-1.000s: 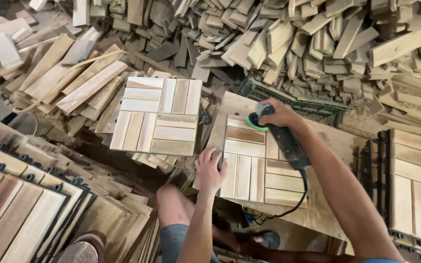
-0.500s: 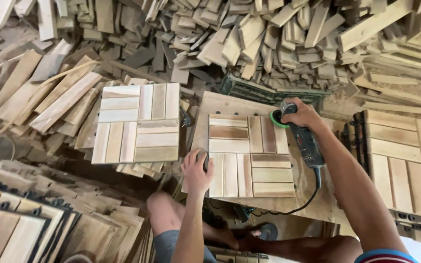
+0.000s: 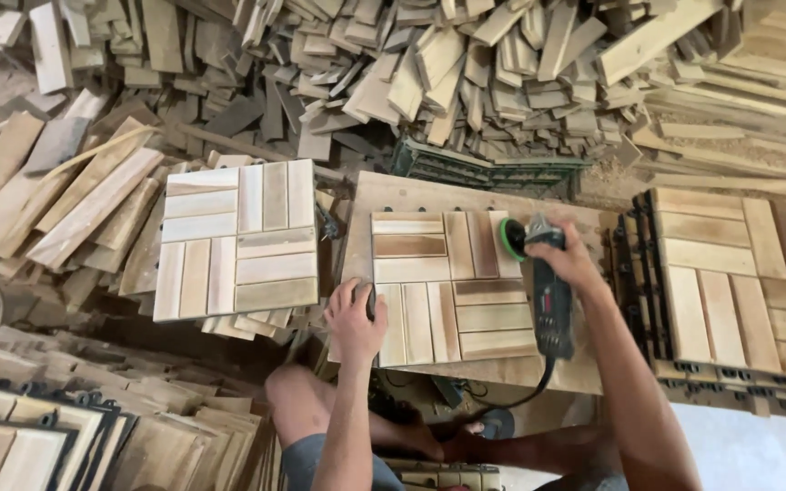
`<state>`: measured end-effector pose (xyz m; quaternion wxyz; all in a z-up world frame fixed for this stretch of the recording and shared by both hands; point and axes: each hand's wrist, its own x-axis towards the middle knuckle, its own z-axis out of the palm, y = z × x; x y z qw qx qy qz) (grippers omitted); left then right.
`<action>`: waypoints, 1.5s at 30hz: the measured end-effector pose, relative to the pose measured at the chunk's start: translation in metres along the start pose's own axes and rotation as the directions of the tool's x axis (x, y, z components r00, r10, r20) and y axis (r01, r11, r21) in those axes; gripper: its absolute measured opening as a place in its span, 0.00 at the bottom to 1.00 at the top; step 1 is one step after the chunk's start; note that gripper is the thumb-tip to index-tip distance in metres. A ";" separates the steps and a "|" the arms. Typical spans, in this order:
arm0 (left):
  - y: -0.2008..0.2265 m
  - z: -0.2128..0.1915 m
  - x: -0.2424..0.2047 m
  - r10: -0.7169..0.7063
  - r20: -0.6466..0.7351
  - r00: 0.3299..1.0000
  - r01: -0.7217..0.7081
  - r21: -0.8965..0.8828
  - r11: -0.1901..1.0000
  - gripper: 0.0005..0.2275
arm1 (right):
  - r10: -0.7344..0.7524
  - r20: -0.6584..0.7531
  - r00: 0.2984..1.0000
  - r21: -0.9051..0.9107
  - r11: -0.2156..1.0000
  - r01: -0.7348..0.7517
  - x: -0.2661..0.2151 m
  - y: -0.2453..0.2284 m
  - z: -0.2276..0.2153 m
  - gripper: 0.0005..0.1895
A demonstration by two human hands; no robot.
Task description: Sanding the surface of small wooden parquet tiles using a handheld orbital sander in a workshop environment.
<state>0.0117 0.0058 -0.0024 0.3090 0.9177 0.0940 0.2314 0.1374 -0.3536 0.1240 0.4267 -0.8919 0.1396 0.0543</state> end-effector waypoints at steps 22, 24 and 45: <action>0.014 -0.012 0.007 -0.024 0.135 0.991 0.014 0.071 0.997 0.21 | 0.229 0.035 0.973 -0.072 0.971 -0.226 -0.251 0.063 -0.043 0.44; 0.023 -0.014 0.015 -0.004 0.165 0.986 -0.016 0.119 0.993 0.30 | 0.243 0.023 0.970 -0.081 0.967 -0.241 -0.256 0.089 -0.042 0.43; 0.097 -0.033 0.127 0.033 0.658 0.752 -0.312 0.311 0.898 0.37 | 0.215 -0.026 0.976 0.078 0.974 -0.212 -0.280 0.037 -0.068 0.39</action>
